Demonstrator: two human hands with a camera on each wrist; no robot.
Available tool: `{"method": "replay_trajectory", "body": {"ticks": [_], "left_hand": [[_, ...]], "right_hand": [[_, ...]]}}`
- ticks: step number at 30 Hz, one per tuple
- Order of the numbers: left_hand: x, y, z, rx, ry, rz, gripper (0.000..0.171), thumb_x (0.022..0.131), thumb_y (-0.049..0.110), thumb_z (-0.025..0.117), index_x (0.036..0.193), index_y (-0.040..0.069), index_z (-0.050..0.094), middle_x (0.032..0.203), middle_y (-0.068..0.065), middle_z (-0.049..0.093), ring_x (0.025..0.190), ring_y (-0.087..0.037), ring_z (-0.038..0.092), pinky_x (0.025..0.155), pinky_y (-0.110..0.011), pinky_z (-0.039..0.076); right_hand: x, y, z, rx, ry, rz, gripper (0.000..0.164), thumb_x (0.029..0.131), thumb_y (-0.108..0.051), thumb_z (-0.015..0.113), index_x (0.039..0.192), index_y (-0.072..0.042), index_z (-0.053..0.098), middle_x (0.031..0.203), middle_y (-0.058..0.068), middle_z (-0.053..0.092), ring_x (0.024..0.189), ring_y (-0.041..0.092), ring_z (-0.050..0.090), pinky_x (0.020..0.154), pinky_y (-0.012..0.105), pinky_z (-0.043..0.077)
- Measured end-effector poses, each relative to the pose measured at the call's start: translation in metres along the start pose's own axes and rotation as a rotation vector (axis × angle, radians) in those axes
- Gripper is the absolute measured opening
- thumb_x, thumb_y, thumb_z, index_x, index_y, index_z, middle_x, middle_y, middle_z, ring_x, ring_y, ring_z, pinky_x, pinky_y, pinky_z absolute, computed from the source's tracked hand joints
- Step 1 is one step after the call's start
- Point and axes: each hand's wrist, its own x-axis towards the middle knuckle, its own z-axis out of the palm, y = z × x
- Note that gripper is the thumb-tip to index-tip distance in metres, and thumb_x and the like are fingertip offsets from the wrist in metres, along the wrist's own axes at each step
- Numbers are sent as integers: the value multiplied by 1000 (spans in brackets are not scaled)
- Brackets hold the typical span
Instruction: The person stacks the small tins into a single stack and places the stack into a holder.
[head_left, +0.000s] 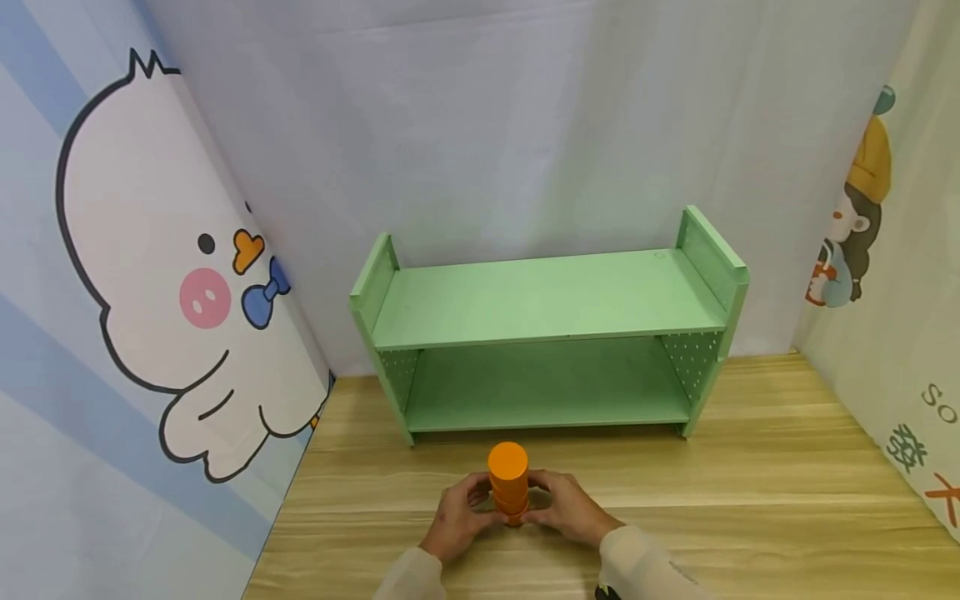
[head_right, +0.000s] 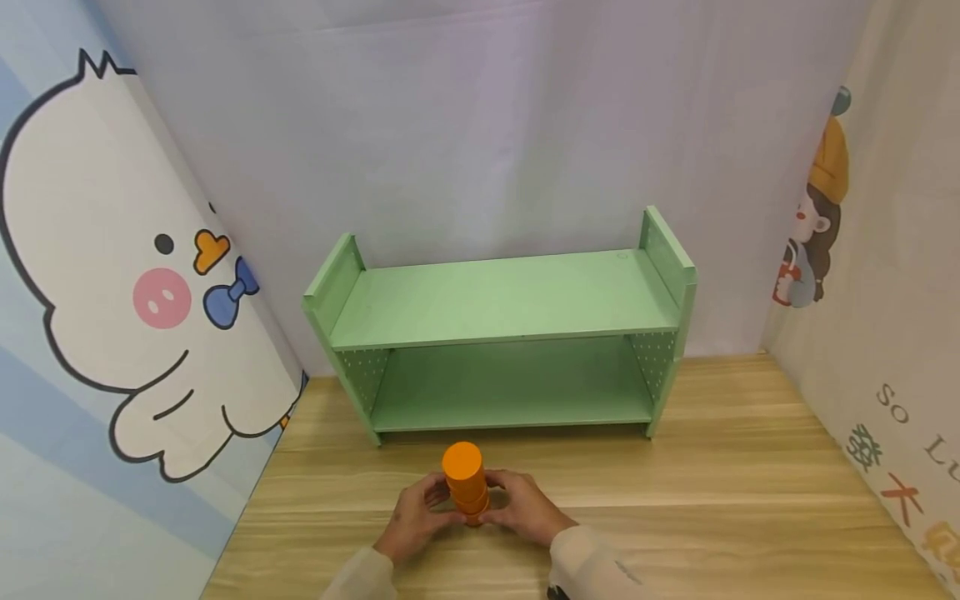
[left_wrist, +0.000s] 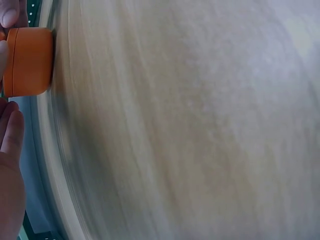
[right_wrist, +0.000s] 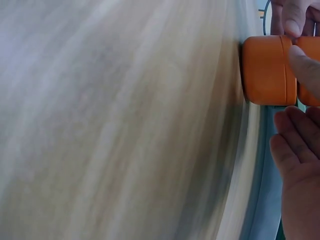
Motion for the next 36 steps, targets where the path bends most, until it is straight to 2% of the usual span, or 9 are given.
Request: {"method": "replay_trajectory", "body": {"ticks": [18,30,36], "left_hand": [[2,3,2,-19,22,-27,50,79,7,84,123,-1,64,122,-18,67,112,-35,65,94,-35,57],[3,3,3,-100,24,-19,50,77,-3,83,123,-4,64,123,-19,67,112,-33,65,94,-38,57],[5,6,0,-91,21,-5,50,77,-1,84,123,-5,64,123,-19,67,111,-33,66,95,-37,57]], "right_hand": [[3,0,4,134,26,22,54,85,-14,82,131,3,60,132,18,62,123,37,57,105,54,46],[4,-2,3,154,23,52,53,84,-12,82,130,3,61,132,20,62,123,40,56,105,57,46],[5,-3,-1,156,26,36,53,84,-12,82,130,4,61,132,20,62,123,40,57,105,57,45]]}}
